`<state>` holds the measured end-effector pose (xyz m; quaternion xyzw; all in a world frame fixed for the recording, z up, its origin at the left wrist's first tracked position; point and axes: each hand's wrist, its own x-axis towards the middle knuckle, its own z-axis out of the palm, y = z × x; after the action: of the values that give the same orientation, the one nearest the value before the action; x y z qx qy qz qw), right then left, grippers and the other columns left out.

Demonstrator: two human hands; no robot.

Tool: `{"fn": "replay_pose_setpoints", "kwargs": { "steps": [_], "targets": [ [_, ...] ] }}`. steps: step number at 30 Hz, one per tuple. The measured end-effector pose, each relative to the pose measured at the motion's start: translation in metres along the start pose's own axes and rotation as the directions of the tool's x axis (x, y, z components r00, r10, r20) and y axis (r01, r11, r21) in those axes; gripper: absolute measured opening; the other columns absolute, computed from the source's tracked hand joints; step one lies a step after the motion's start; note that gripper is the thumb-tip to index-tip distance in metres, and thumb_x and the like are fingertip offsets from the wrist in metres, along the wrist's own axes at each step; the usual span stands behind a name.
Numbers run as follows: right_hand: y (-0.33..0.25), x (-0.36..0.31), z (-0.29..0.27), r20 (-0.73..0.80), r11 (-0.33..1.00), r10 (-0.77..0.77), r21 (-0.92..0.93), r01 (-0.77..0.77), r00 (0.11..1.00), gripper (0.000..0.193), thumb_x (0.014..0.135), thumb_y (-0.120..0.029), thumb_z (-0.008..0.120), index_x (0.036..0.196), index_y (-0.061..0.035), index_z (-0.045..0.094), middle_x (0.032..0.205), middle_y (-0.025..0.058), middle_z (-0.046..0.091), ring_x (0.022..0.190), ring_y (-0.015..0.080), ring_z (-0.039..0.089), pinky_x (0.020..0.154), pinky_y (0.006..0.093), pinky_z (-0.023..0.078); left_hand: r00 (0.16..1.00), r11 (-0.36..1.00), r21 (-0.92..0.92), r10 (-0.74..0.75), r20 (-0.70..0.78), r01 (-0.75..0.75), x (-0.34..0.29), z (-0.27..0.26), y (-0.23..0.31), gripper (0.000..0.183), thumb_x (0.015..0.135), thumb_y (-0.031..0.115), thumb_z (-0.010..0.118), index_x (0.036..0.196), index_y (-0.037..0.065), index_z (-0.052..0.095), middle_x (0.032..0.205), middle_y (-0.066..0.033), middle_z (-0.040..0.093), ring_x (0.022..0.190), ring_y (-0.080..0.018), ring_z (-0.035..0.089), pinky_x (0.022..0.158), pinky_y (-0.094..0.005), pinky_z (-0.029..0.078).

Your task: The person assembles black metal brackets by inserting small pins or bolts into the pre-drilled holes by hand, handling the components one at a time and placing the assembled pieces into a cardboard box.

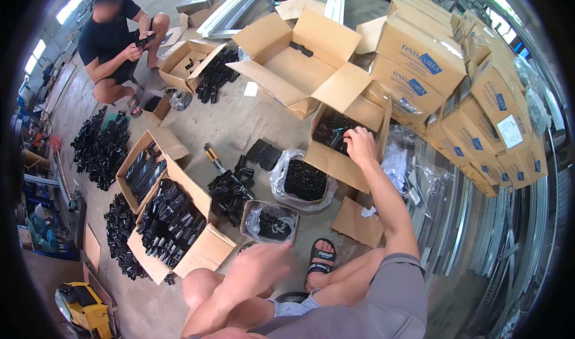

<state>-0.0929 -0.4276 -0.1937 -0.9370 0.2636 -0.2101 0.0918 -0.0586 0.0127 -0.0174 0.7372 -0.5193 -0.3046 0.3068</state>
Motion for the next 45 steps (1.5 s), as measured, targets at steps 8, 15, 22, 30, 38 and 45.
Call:
{"fn": "replay_pose_setpoints", "kwargs": {
  "steps": [8,15,22,30,38,45],
  "targets": [
    [-0.159,-0.055,-0.177,-0.204,0.828,-0.401,0.336,0.449,0.893,0.01,0.074,-0.006,0.072,0.083,-0.0087,0.07,0.086,0.0066,0.061,0.086,0.0279,0.057,0.08,0.0379,0.043,0.97,0.761,-0.647,-0.188,-0.153,0.046,0.008,0.012,0.0,0.057,0.102,0.036,0.052,0.143,-0.003,0.042,0.139,-0.0208,0.054,0.127,-0.0312,0.054,0.104,-0.0381,0.044],
    [-0.23,-0.098,-0.217,-0.407,0.695,-0.531,0.293,0.657,0.743,0.021,0.065,-0.001,0.075,0.083,-0.0098,0.069,0.084,0.0054,0.06,0.079,0.0259,0.059,0.075,0.038,0.044,0.981,0.048,-0.981,0.041,0.188,0.186,-0.001,-0.018,0.026,0.058,0.105,0.045,0.041,0.132,-0.005,0.052,0.126,-0.0205,0.062,0.116,-0.0264,0.063,0.099,-0.0364,0.051],
    [-0.242,-0.1,-0.232,-0.551,0.598,-0.575,0.221,0.77,0.604,0.024,0.064,-0.001,0.077,0.086,-0.0086,0.07,0.086,0.0047,0.063,0.081,0.0252,0.059,0.071,0.0363,0.047,0.97,0.094,-0.98,0.154,0.188,0.175,-0.026,-0.028,0.007,0.037,0.1,0.026,0.059,0.126,-0.001,0.057,0.121,-0.0179,0.066,0.108,-0.022,0.067,0.092,-0.0326,0.055],
    [-0.238,-0.1,-0.229,-0.695,0.653,-0.221,0.416,0.633,0.684,0.03,0.075,0.009,0.074,0.101,-0.0023,0.065,0.085,0.0086,0.065,0.079,0.0259,0.06,0.072,0.0349,0.05,0.939,0.158,-0.93,0.037,0.342,0.333,-0.036,0.001,-0.01,0.047,0.093,0.019,0.068,0.135,0.004,0.053,0.123,-0.0209,0.065,0.108,-0.0286,0.068,0.093,-0.0349,0.056],
    [-0.235,-0.117,-0.212,-0.532,0.622,0.009,0.666,0.412,0.847,0.023,0.084,0.007,0.07,0.106,0.0032,0.066,0.093,0.0133,0.068,0.083,0.0219,0.066,0.074,0.0287,0.053,0.992,0.132,-0.99,-0.121,0.038,0.054,0.016,-0.025,0.014,0.039,0.091,0.015,0.071,0.126,0.003,0.058,0.116,-0.0052,0.067,0.114,-0.0224,0.063,0.102,-0.0369,0.051],
    [-0.238,-0.118,-0.197,-0.363,0.491,0.047,0.82,0.295,0.931,0.015,0.086,0.006,0.068,0.1,0.0028,0.063,0.092,0.0133,0.067,0.08,0.0212,0.066,0.073,0.0289,0.053,0.994,0.221,-0.972,-0.091,0.061,0.079,0.028,-0.021,0.006,0.034,0.091,0.013,0.07,0.121,0.0,0.061,0.116,-0.0094,0.067,0.109,-0.0197,0.066,0.1,-0.0362,0.054]
  ]
}}
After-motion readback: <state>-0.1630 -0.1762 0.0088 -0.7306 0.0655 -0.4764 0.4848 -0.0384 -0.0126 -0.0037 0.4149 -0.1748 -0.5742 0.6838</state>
